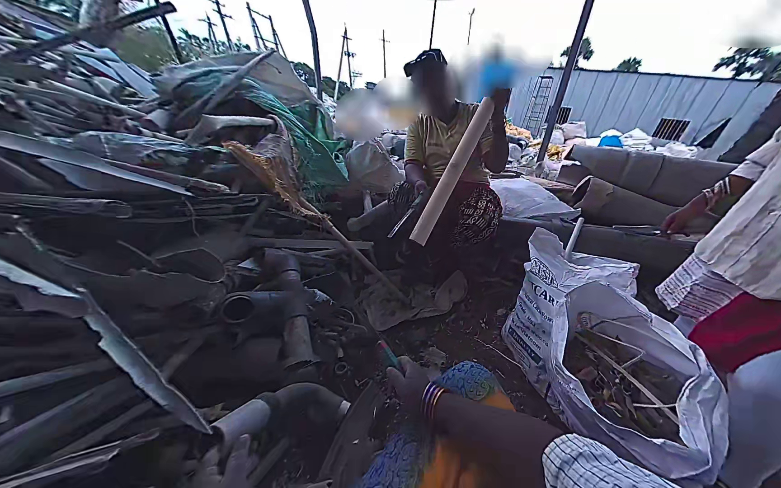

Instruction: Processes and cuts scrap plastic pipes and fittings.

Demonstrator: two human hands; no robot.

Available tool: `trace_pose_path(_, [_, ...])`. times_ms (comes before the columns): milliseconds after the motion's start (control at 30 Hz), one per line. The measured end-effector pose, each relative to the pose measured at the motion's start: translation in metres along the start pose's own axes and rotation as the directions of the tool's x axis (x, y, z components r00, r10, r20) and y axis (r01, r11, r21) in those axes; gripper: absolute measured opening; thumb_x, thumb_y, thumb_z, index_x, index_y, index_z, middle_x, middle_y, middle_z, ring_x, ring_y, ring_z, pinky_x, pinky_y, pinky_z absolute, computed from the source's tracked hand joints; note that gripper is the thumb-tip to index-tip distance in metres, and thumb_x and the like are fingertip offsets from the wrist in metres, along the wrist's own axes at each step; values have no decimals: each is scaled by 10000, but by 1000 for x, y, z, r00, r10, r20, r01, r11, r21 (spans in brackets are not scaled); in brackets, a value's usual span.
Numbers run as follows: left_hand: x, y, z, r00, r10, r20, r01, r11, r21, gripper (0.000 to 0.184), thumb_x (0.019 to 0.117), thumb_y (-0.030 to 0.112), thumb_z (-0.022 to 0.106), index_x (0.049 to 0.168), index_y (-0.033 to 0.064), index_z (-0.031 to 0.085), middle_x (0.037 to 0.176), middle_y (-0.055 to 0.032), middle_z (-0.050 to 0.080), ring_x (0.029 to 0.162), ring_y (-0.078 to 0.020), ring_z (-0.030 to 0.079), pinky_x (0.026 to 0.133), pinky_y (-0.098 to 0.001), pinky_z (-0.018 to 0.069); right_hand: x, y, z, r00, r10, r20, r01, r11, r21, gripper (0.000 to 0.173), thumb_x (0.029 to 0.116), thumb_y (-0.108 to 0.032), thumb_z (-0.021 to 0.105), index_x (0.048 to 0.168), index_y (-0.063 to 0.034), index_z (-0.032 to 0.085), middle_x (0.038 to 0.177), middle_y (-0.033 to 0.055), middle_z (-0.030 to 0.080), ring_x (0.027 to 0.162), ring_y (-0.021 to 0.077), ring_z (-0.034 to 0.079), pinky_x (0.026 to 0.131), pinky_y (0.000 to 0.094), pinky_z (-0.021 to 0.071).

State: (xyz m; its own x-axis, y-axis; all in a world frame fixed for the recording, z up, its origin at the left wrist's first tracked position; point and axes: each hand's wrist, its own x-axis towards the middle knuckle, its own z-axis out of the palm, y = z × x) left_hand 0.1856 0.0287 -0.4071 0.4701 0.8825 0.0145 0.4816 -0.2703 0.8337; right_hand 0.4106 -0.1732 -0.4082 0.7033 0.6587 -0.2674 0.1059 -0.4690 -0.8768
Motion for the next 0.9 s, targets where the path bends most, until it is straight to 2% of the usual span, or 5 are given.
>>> trace_pose_path(200, [-12,-1,-16,979,-186,-88,91,774,-626,326,1100,137,470,1332,-91,493,1072,-117,716,879,-80,734,828,-242,602,32,-42,40,980,194,30,-192,913,359,218,995,-87,613,1173,31,570,856,85,556,697,140,517,643,306,455])
trace_pose_path(400, [-19,-7,-43,954,-298,-5,146,482,-864,272,1124,114,374,1336,-36,457,1002,-134,758,858,-209,772,795,-333,640,20,-64,82,943,289,164,-318,642,698,188,1062,-135,442,1172,-23,546,958,135,611,828,222,627,734,374,540])
trace_pose_path(533, [-23,-20,-49,951,-296,86,227,487,-843,278,1118,77,343,1331,-53,467,1011,-163,746,863,-228,767,812,-344,636,11,-73,91,941,227,252,-338,568,750,208,1048,-135,448,852,-105,510,603,15,527,491,100,538,485,251,497])
trace_pose_path(667, [-21,-21,-46,924,-355,145,326,530,-783,358,1136,162,351,1388,-71,456,1087,-204,713,875,-240,754,802,-348,627,11,-68,99,888,140,438,-390,736,553,133,1073,-159,498,1142,-54,542,808,79,615,698,188,646,655,359,579])
trace_pose_path(900, [-3,-41,-55,867,-457,-200,260,756,-601,389,1113,240,461,1284,-93,567,1189,-236,640,986,-215,670,890,-366,555,17,-78,116,907,176,382,-344,833,433,351,926,50,576,1253,-24,476,826,82,565,655,171,599,586,326,538])
